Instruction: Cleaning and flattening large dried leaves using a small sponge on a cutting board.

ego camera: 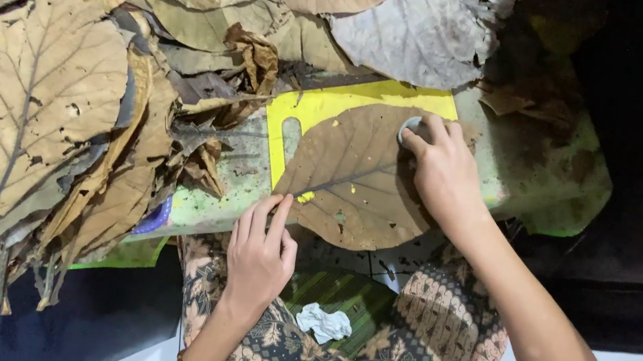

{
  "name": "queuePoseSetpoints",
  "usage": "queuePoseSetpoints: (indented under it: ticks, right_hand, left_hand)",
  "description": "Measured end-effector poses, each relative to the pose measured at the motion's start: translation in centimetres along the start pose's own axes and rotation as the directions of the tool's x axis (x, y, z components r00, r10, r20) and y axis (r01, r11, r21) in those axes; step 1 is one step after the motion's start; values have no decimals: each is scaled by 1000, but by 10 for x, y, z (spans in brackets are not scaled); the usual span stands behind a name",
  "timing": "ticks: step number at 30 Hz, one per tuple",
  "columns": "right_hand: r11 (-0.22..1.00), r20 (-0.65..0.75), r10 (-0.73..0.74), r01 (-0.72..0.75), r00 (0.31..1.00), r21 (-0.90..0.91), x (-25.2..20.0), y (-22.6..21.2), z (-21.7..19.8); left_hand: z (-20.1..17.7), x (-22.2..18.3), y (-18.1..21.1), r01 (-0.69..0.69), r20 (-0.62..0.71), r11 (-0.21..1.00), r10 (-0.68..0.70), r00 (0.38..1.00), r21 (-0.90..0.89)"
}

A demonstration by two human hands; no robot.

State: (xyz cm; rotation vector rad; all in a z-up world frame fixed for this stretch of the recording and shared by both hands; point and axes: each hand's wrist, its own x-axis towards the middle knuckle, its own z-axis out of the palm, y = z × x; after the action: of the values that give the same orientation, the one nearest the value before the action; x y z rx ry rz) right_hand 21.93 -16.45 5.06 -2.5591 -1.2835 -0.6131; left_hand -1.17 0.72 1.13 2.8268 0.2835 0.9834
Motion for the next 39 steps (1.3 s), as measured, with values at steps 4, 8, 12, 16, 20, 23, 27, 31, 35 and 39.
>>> queuePoseSetpoints:
  ticks: [4,8,12,16,20,23,27,31,35,39]
  right_hand:
    - [999,-17,47,-48,999,-22,3,16,24]
    - [998,-58,45,-47,997,-39,14,29,32]
    - [994,-52,60,-65,997,-84,24,39,36]
    - [996,-55,65,-69,996,-65,22,36,30]
    - [999,-75,39,-42,996,-34,13,-11,-10]
    - [994,-31,-105,105,994,25,-11,-49,-27]
    - [958,-31,-138,142,990,250,-25,-66,-10]
    - [954,-54,-63,76,997,289,-18,-39,-4]
    - [959,27,6,-14,1000,285,-10,-12,9]
    - [971,-58,23,-8,998,238,-1,8,12]
  left_hand:
    - [2,0,0,-3,-12,1000,3,1000,16]
    - [2,1,0,1,-11,1000,-1,1000,3]
    - [-1,1,1,-12,-15,1000,12,1000,3]
    - [-3,-1,2,-16,-23,1000,16,1000,14]
    - [-3,-1,2,12,4,1000,-12,1000,-20]
    - [-3,-2,4,30,29,999,-29,999,-20]
    - [-6,2,6,40,33,999,-40,999,-19]
    - [-2,2,7,58,37,998,-58,998,4]
    - [-3,0,8,73,72,997,-73,995,-2]
    - [-4,0,7,69,80,998,-68,994,0]
